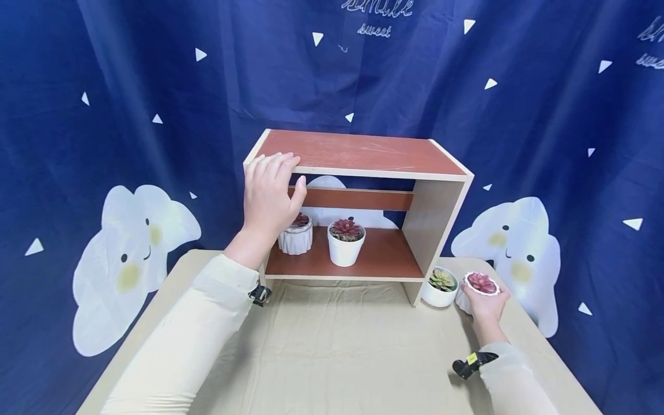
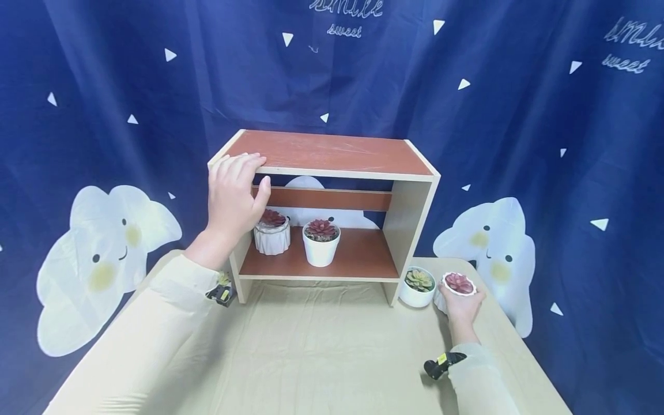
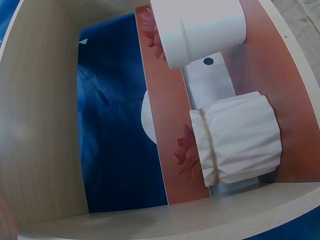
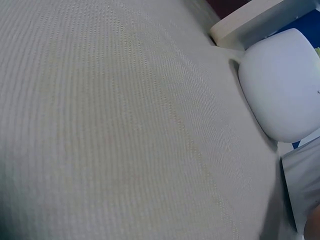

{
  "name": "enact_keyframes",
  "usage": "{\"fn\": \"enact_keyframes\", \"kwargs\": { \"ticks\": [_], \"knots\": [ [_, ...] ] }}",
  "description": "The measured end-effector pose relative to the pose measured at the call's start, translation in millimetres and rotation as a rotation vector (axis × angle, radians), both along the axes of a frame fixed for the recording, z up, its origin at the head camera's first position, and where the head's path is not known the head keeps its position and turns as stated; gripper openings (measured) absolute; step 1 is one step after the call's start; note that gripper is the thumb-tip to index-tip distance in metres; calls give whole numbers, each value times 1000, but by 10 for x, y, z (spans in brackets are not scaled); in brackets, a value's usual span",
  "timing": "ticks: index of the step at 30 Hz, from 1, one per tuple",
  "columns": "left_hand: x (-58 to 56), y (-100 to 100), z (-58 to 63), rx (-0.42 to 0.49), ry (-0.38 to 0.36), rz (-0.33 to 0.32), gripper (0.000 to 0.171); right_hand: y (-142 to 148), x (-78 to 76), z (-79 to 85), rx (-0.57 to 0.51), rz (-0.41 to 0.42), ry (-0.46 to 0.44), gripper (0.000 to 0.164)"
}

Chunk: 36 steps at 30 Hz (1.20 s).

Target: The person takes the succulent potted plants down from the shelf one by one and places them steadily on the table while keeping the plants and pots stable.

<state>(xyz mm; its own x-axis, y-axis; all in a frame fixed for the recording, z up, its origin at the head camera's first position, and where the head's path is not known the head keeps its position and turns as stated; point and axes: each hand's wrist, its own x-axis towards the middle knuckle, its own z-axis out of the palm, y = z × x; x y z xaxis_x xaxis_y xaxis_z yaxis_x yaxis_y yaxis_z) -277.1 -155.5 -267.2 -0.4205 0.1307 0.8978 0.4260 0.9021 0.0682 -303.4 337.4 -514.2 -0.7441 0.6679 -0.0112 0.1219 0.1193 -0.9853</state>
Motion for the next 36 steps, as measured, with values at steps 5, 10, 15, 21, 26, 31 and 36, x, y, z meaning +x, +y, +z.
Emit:
{"fn": "enact_keyframes", "kwargs": {
  "ticks": [5,10,15,21,26,31,36],
  "knots": [
    [11,-8,-8,5,-7,7,47,-7,14,-17,8,10,-6,104],
    [15,-2,-6,-3,-5,3,47,-6,31,-43,6,11,6,103],
    [22,-9,-3,0,-7,11,47,-21,38,-54,33,20,-8,105],
    [29,-14,5,4,0,8,47,-47,48,-36,42,29,-6,106],
    [34,-9,16,3,3,6,47,-43,57,-34,52,31,-16,107],
    [30,-3,20,5,1,7,47,-29,66,-51,62,43,-21,109],
    [19,10,5,-1,-2,1,47,-3,98,-66,65,47,-31,110]
  ]
}}
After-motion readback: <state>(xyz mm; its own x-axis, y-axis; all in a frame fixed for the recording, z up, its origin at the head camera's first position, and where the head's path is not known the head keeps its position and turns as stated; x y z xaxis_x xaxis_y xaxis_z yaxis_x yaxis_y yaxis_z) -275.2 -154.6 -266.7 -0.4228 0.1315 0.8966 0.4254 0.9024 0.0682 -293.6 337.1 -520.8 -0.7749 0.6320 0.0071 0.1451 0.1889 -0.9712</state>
